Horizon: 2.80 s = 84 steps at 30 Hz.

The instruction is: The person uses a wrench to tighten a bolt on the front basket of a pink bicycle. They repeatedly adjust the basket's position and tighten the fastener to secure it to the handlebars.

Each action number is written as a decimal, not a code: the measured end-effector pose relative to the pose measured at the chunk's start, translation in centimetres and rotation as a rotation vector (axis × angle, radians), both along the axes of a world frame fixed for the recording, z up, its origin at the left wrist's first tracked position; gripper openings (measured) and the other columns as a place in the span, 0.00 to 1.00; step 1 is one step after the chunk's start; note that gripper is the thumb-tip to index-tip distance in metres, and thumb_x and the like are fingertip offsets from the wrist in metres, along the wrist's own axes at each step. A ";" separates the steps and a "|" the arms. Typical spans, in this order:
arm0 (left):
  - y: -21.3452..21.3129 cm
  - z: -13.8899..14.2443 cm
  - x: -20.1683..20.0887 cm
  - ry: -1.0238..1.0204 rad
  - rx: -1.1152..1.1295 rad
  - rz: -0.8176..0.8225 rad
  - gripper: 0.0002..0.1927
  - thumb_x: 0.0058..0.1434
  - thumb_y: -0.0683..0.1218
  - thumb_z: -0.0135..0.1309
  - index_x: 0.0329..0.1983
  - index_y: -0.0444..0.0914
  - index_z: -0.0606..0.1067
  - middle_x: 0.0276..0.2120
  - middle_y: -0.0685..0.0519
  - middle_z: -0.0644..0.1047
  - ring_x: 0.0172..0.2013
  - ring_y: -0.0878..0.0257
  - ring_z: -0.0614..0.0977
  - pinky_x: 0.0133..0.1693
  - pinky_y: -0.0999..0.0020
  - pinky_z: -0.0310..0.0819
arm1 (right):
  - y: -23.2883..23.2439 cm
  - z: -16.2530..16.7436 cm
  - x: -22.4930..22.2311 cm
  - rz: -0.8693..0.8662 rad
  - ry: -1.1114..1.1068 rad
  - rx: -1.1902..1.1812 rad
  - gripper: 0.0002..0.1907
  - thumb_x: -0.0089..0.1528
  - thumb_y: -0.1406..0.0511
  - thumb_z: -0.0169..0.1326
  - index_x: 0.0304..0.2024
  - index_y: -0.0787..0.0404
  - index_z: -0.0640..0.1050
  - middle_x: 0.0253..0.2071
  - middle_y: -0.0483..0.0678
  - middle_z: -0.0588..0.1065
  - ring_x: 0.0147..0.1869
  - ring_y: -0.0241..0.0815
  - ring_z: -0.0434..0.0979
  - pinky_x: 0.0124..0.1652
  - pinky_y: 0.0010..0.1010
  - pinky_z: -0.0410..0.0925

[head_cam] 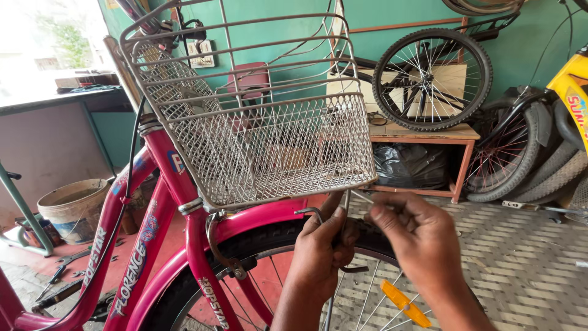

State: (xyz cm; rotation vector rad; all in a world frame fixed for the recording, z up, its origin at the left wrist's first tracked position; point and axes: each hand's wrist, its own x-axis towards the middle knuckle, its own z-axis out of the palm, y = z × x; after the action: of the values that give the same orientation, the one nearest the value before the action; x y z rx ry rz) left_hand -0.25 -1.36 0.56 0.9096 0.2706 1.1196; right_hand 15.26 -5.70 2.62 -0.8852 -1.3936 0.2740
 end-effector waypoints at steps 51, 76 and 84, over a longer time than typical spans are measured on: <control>0.1 0.0 0.0 -0.022 0.024 0.001 0.28 0.70 0.46 0.46 0.74 0.43 0.66 0.23 0.57 0.68 0.17 0.73 0.61 0.18 0.80 0.52 | -0.4 -1.0 -2.0 -0.200 0.002 0.120 0.10 0.58 0.67 0.66 0.40 0.65 0.82 0.29 0.43 0.82 0.30 0.25 0.78 0.29 0.18 0.70; 0.4 -0.6 0.4 -0.022 -0.034 0.042 0.14 0.70 0.47 0.47 0.56 0.37 0.71 0.22 0.55 0.68 0.16 0.71 0.60 0.19 0.77 0.50 | 3.0 -1.5 4.9 0.210 0.557 -0.202 0.09 0.66 0.69 0.53 0.44 0.68 0.80 0.39 0.51 0.80 0.36 0.39 0.80 0.39 0.36 0.76; 0.2 -0.3 0.3 -0.021 0.034 0.027 0.24 0.69 0.47 0.46 0.69 0.43 0.68 0.21 0.56 0.68 0.15 0.73 0.59 0.17 0.78 0.50 | 0.9 -0.4 2.0 0.104 0.114 0.024 0.09 0.66 0.70 0.53 0.45 0.67 0.82 0.38 0.53 0.83 0.41 0.42 0.86 0.44 0.32 0.81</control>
State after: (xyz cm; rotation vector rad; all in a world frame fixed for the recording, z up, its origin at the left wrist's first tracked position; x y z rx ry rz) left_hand 0.04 -1.13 0.21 0.9264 0.2480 1.1615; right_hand 17.26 -4.80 2.19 -0.7669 -1.3358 0.3804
